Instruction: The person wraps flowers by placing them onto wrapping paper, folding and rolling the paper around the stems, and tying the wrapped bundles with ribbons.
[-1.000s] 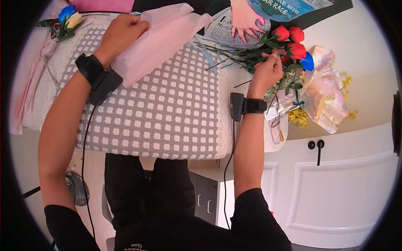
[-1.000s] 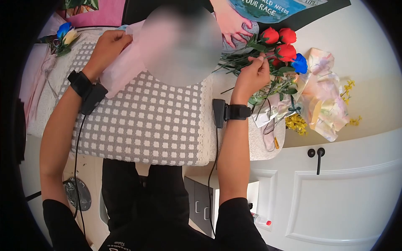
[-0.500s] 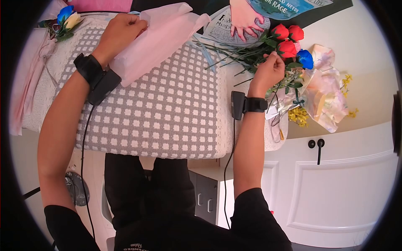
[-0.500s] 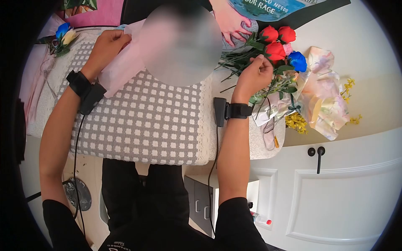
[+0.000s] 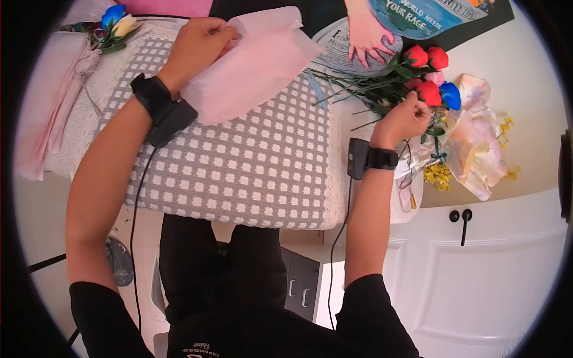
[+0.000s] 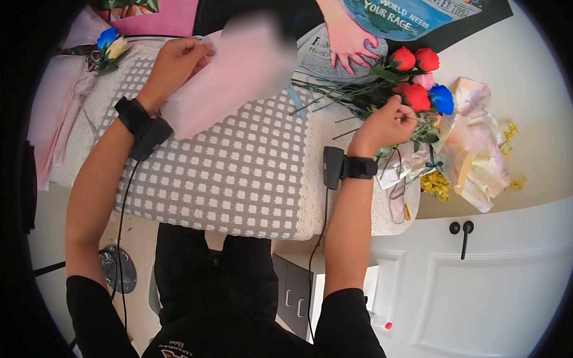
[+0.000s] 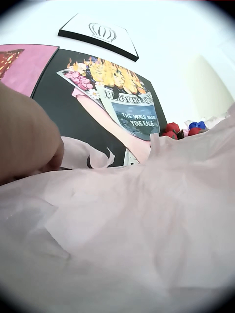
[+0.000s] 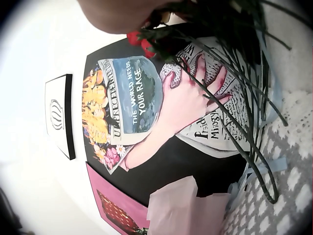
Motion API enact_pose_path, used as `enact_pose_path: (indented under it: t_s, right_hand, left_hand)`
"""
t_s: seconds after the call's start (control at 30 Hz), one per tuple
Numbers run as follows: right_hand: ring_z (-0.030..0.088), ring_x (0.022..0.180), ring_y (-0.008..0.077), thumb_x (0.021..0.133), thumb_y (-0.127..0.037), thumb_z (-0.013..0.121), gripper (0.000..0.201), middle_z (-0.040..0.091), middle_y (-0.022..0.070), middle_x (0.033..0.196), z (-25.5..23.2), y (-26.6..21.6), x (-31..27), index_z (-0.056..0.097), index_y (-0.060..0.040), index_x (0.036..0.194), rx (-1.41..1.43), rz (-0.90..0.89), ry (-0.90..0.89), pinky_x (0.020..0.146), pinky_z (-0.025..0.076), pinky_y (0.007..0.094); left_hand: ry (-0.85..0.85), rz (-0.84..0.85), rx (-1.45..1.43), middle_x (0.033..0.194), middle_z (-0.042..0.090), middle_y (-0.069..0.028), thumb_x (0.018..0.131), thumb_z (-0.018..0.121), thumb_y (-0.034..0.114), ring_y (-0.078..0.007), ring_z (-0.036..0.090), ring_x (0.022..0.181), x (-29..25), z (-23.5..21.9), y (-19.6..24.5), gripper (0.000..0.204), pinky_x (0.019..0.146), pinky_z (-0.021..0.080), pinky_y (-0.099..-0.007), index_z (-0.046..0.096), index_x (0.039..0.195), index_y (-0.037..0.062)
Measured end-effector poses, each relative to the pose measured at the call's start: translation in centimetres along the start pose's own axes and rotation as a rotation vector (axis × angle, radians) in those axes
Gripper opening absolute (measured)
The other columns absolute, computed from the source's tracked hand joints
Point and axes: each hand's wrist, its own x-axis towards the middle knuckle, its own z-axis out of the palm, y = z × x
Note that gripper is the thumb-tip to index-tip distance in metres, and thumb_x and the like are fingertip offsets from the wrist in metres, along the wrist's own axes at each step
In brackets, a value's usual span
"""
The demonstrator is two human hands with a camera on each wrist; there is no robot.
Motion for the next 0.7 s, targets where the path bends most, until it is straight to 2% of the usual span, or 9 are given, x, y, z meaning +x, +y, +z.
enact_pose_path:
  t_s: [0.13, 0.17, 0.2, 0.27, 0.3, 0.37, 0.5, 0.6, 0.7]
  right_hand:
    - [0.041, 0.063, 0.0065, 0.087, -0.009, 0.071, 0.020, 0.050, -0.0029, 0.071, 1.0, -3.8, -1.8, 0.053, -0.0048, 0.079, 0.046, -0.026, -0.164, 0.058, 0.035, 0.0227]
    - [0.047, 0.065, 0.0051, 0.088, -0.012, 0.072, 0.016, 0.058, -0.0014, 0.077, 1.2, -3.8, -2.3, 0.059, -0.0026, 0.089, 0.089, 0.090, -0.353, 0.059, 0.036, 0.0206]
    - [0.047, 0.065, 0.0051, 0.088, -0.012, 0.072, 0.016, 0.058, -0.0014, 0.077, 1.7, -4.0, -3.0, 0.059, -0.0026, 0.089, 0.111, 0.097, -0.348, 0.059, 0.036, 0.0206]
    - [0.052, 0.063, 0.0040, 0.090, -0.018, 0.071, 0.026, 0.063, 0.0007, 0.082, 2.6, -5.4, -5.4, 0.063, 0.0016, 0.105, 0.080, 0.306, -0.750, 0.055, 0.037, 0.0180]
    - [0.052, 0.063, 0.0040, 0.090, -0.018, 0.071, 0.026, 0.063, 0.0007, 0.082, 2.6, -6.4, -6.0, 0.063, 0.0016, 0.105, 0.091, 0.318, -0.748, 0.055, 0.037, 0.0180]
    - [0.056, 0.060, 0.0045, 0.091, -0.024, 0.069, 0.044, 0.066, 0.0023, 0.084, 2.5, -8.8, -6.7, 0.059, 0.0051, 0.122, -0.031, 0.649, -1.036, 0.048, 0.038, 0.0169]
    - [0.058, 0.059, 0.0061, 0.092, -0.028, 0.066, 0.053, 0.068, 0.0026, 0.087, 2.5, -7.9, -8.1, 0.053, 0.0071, 0.131, 0.181, 0.814, -1.277, 0.044, 0.039, 0.0181]
    - [0.058, 0.059, 0.0054, 0.093, -0.026, 0.066, 0.047, 0.067, 0.0035, 0.084, 2.5, -8.8, -9.1, 0.056, 0.0063, 0.126, 0.358, 1.020, -1.248, 0.044, 0.039, 0.0182]
    - [0.057, 0.057, 0.0055, 0.092, -0.022, 0.067, 0.038, 0.065, 0.0024, 0.078, 2.4, -8.8, -8.9, 0.060, 0.0037, 0.119, 0.322, 1.088, -1.274, 0.044, 0.038, 0.0182]
  left_hand:
    - [0.029, -0.030, -0.118, 0.074, 0.061, 0.0030, 0.094, 0.061, 0.019, -0.0013, 0.053, 0.065, -0.7, 0.4, 2.2, 0.019, 0.058, 0.042, -0.0160, 0.070, 0.094, 0.0021]
    - [0.020, -0.008, -0.172, 0.073, 0.060, 0.0036, 0.095, 0.059, 0.016, -0.0020, 0.052, 0.064, -0.6, 0.4, 2.2, 0.017, 0.058, 0.042, -0.0161, 0.070, 0.095, 0.0030]
    - [0.028, 0.002, -0.153, 0.073, 0.060, 0.0036, 0.095, 0.059, 0.016, -0.0020, 0.052, 0.064, -0.6, 0.4, 2.5, 0.017, 0.058, 0.042, -0.0161, 0.070, 0.095, 0.0030]
    - [-0.008, -0.012, -0.315, 0.073, 0.060, 0.0031, 0.096, 0.058, 0.016, -0.0028, 0.052, 0.063, -0.8, 0.5, 2.8, 0.018, 0.059, 0.043, -0.0166, 0.070, 0.096, 0.0027]
    - [-0.036, -0.012, -0.398, 0.074, 0.061, 0.0022, 0.097, 0.057, 0.017, -0.0035, 0.054, 0.065, -0.8, 0.7, 2.5, 0.020, 0.062, 0.045, -0.0171, 0.069, 0.096, 0.0014]
    - [-0.032, -0.034, -0.359, 0.075, 0.062, 0.0013, 0.097, 0.058, 0.016, -0.0040, 0.055, 0.066, -1.3, 0.8, 3.6, 0.019, 0.063, 0.046, -0.0175, 0.069, 0.095, 0.0005]
    - [-0.080, -0.004, -0.352, 0.079, 0.065, -0.0018, 0.096, 0.060, 0.013, -0.0054, 0.059, 0.071, -0.9, 1.1, 3.0, 0.017, 0.067, 0.048, -0.0185, 0.068, 0.093, -0.0012]
    - [-0.111, 0.036, -0.265, 0.081, 0.067, -0.0034, 0.095, 0.061, 0.012, -0.0062, 0.060, 0.073, -1.4, 1.2, 3.5, 0.016, 0.069, 0.049, -0.0194, 0.068, 0.092, -0.0023]
    - [-0.127, 0.046, -0.159, 0.082, 0.067, -0.0036, 0.094, 0.062, 0.010, -0.0065, 0.060, 0.074, -1.3, 1.2, 3.4, 0.014, 0.069, 0.049, -0.0199, 0.068, 0.092, -0.0028]
